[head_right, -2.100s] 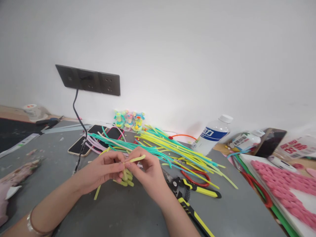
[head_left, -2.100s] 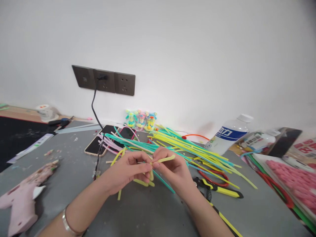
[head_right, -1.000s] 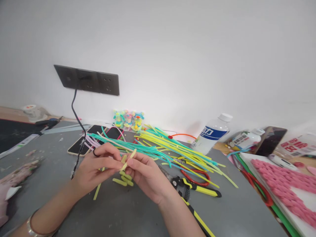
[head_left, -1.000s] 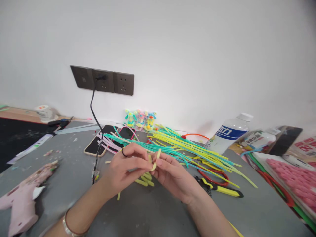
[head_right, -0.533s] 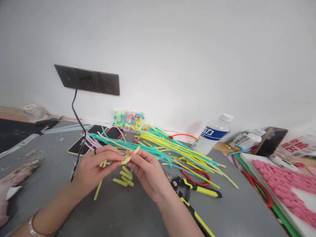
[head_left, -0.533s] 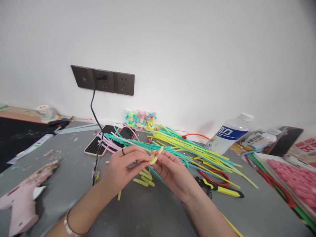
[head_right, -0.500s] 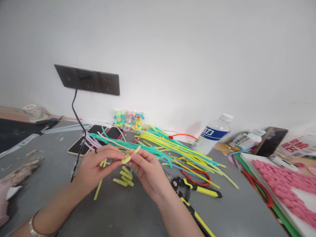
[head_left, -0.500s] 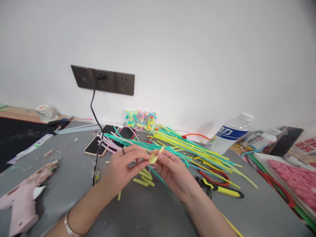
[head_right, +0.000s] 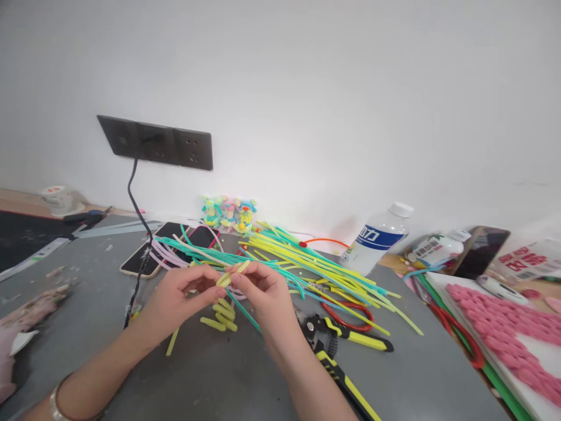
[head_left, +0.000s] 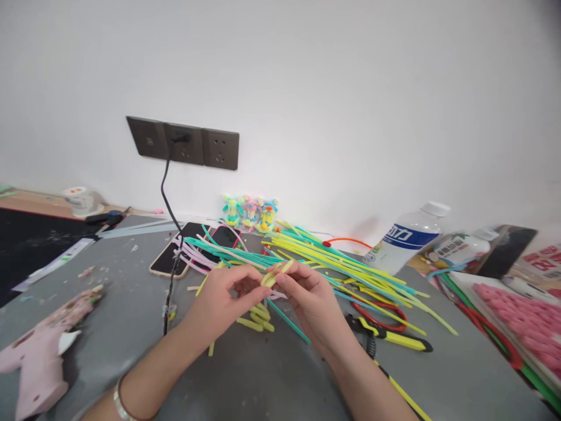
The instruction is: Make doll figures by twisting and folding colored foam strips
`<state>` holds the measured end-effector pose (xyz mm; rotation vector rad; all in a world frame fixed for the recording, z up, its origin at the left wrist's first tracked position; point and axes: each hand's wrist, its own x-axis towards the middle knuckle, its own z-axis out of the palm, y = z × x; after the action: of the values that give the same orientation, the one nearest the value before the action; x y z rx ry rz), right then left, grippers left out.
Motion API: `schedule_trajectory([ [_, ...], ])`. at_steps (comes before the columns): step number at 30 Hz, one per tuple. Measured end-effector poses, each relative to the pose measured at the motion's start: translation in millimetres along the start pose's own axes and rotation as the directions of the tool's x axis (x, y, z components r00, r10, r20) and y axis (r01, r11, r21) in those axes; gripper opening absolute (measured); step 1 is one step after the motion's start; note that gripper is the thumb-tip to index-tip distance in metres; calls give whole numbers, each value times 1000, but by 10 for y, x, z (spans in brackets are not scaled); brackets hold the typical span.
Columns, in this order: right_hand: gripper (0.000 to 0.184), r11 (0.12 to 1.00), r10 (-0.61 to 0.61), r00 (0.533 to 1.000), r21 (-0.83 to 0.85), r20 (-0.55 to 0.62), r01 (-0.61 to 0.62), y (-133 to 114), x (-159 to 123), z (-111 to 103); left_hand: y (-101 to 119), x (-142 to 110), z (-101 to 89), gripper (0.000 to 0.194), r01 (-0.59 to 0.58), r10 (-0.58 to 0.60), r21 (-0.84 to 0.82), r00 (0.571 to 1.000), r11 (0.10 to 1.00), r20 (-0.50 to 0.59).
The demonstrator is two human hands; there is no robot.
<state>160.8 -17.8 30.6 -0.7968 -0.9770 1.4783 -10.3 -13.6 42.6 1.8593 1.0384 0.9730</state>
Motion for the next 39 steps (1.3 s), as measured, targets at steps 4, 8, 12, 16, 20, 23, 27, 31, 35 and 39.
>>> schedule_trajectory([
  [4,12,999,-20,1000,-46,-4,19,11,-7,-19,-31,-9,7,14,-133,140,177,990,975,-28],
  [8,17,997,-10,1000,-77,-29,8,23,-12,-24,-64,-13,9,14,-253,277,319,960,913,-34],
  [12,18,993,-6,998,-119,-66,-2,18,-22,-29,-69,-15,9,14,-322,365,406,930,855,-33],
  [16,19,990,-5,997,-140,-83,-6,21,-28,-35,-71,-15,15,12,-355,405,418,914,836,-34],
  [20,21,986,-59,994,-159,-88,44,19,-19,-7,-85,-16,26,16,-338,375,411,927,847,-10],
  [23,23,983,-81,993,-171,-89,65,-3,-18,24,-90,-22,35,19,-299,333,417,943,858,-10],
  [27,26,982,-63,994,-186,-91,45,-22,-28,33,-86,-32,46,20,-267,304,411,952,872,-26],
  [31,29,984,-42,994,-175,-101,24,-14,-38,21,-79,-36,47,22,-245,271,404,962,882,-9],
  [35,30,988,-34,993,-155,-113,16,-9,-38,20,-51,-29,37,26,-225,235,378,972,898,19],
  [39,30,991,-19,994,-136,-103,5,-20,-35,26,-17,-18,35,26,-193,193,326,981,926,31],
])
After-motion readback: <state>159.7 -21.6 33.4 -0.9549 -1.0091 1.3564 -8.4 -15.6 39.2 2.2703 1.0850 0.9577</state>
